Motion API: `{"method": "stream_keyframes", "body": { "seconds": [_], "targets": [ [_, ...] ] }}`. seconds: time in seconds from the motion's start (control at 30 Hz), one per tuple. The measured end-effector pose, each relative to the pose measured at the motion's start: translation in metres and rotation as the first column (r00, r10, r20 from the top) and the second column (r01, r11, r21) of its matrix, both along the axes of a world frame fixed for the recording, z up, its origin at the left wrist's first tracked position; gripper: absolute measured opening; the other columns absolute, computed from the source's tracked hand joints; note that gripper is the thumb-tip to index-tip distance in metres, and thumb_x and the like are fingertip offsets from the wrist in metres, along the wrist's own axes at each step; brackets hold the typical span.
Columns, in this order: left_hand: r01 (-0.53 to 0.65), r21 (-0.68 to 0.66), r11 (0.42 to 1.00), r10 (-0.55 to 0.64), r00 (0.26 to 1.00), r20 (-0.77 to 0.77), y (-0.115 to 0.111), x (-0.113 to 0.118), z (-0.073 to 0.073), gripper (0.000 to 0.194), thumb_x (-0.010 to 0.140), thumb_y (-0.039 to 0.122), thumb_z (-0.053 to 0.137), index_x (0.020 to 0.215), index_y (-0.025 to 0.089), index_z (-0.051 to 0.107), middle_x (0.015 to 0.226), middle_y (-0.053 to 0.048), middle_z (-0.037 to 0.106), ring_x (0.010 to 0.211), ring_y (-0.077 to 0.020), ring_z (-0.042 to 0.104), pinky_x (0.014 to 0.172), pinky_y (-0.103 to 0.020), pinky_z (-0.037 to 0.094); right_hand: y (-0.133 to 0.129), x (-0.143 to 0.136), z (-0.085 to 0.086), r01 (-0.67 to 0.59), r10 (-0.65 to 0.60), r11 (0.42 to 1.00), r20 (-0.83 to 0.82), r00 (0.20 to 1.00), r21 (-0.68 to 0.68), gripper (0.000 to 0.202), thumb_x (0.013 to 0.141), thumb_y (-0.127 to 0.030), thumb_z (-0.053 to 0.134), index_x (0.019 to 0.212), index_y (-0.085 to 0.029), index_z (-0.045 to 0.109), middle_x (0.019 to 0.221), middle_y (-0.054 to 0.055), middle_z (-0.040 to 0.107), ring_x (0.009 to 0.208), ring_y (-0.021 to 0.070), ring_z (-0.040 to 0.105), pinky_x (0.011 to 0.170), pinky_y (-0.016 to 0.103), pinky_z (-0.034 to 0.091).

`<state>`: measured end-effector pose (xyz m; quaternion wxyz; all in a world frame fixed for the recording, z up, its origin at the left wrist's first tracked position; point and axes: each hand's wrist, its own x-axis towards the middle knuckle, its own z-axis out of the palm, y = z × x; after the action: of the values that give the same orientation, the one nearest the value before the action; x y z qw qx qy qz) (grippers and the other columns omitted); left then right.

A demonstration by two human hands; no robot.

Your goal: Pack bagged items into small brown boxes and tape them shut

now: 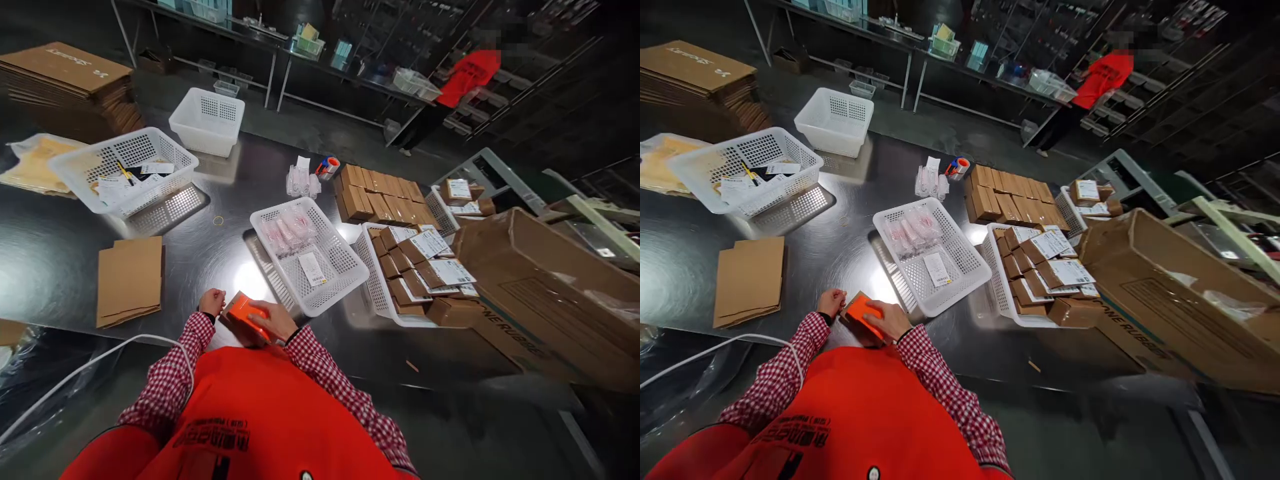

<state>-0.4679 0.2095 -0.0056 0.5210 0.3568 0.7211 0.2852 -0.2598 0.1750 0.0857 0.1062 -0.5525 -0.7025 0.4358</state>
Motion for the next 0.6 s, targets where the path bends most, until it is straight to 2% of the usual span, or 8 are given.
{"method": "stream_keyframes", "body": {
  "seconds": [0.13,0.33,0.5,0.6],
  "targets": [
    [0.09,-0.045,0.995,-0.094,0.991,-0.091,0.0,0.001,-0.007,0.017,0.079,0.03,0.054,0.068,0.018,0.054,0.059,-0.002,0.059,0.057,-0.0166,0.059,0.057,-0.029,0.045,-0.011,0.015,0.002,-0.004,0.004,1.0,0.044,0.999,-0.003,0.042,0.085,-0.043,0.062,0.122,-0.024,0.065,0.119,0.007,0.07,0.106,0.0266,0.066,0.096,0.04,0.049],
    [0.258,-0.004,0.966,-0.255,0.953,-0.161,0.0,0.005,-0.012,0.014,0.079,0.028,0.057,0.067,0.02,0.055,0.078,-0.007,0.066,0.088,-0.0238,0.063,0.084,-0.035,0.046,-0.041,0.05,-0.005,0.033,-0.033,0.999,0.049,0.998,0.003,0.042,0.084,-0.042,0.062,0.122,-0.024,0.066,0.115,0.008,0.071,0.105,0.0296,0.067,0.094,0.041,0.05],
    [0.354,0.023,0.935,-0.349,0.93,-0.114,0.004,0.005,-0.008,0.012,0.077,0.029,0.059,0.077,0.017,0.06,0.092,-0.012,0.067,0.102,-0.0283,0.061,0.094,-0.039,0.043,-0.052,0.068,-0.015,0.034,-0.033,0.999,-0.016,0.999,0.004,0.042,0.084,-0.042,0.06,0.122,-0.022,0.066,0.12,0.009,0.069,0.107,0.0284,0.066,0.096,0.042,0.049],
    [0.395,0.016,0.918,-0.396,0.918,0.006,-0.001,0.013,-0.005,0.023,0.083,0.036,0.052,0.077,0.016,0.063,0.086,-0.009,0.07,0.093,-0.0252,0.064,0.086,-0.036,0.048,-0.063,0.08,-0.022,0.066,-0.064,0.997,-0.089,0.994,0.025,0.045,0.084,-0.043,0.061,0.122,-0.02,0.065,0.122,0.01,0.068,0.109,0.0273,0.066,0.097,0.041,0.048]
  ]
}}
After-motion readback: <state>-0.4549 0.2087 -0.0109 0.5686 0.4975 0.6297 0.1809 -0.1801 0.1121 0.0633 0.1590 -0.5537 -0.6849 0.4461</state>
